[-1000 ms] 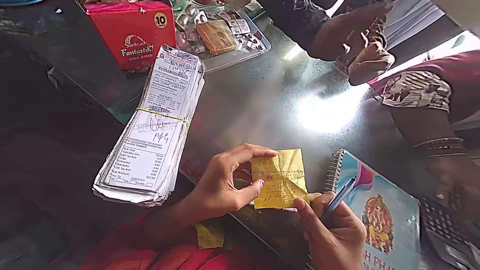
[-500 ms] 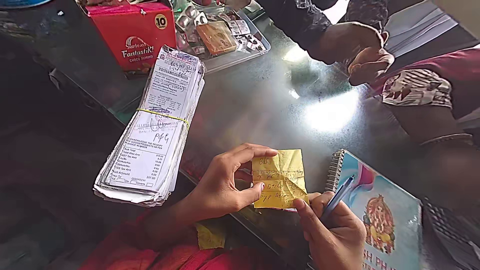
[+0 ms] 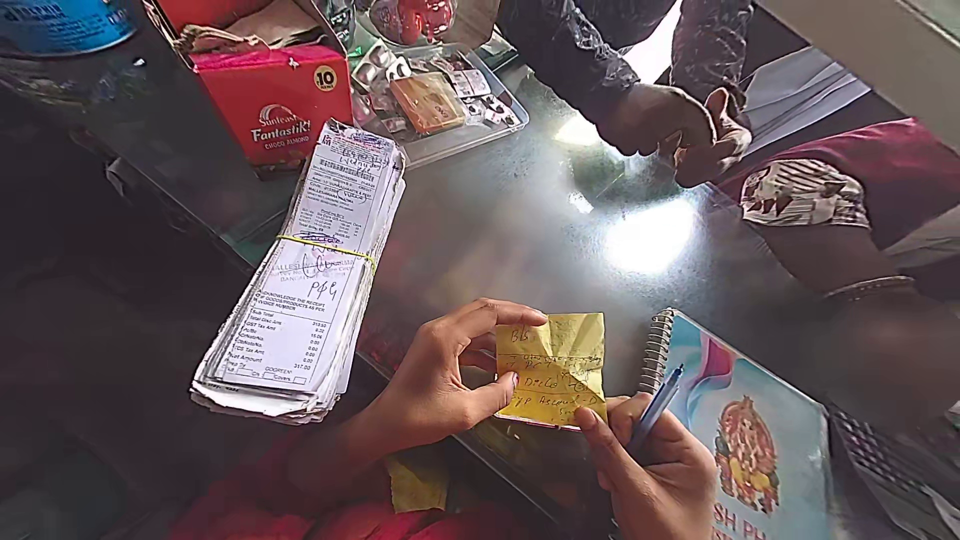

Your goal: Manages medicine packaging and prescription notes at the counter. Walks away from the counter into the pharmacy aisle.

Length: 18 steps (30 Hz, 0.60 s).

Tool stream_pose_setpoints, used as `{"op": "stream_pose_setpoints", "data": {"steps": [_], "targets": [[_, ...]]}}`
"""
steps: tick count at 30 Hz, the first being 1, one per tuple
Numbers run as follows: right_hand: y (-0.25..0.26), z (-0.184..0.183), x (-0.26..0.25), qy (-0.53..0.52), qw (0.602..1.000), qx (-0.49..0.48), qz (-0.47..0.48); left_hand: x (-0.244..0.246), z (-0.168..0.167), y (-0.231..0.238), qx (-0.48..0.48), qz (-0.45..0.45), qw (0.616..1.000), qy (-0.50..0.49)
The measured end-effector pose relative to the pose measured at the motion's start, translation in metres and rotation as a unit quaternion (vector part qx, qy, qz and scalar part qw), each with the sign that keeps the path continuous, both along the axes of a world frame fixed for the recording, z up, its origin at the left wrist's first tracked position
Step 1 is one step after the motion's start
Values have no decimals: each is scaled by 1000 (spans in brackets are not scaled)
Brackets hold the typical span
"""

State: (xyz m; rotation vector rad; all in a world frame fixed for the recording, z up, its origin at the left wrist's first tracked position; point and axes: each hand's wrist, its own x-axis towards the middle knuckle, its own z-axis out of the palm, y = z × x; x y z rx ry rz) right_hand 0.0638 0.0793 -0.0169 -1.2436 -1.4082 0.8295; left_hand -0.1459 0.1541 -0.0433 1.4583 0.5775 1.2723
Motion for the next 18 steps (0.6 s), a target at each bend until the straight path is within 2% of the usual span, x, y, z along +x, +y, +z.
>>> {"op": "stream_pose_setpoints", "data": {"steps": [18], "targets": [[0,1,-2,-10,1000,9,-4,0,1,-1,-6,23,999,-38]]}}
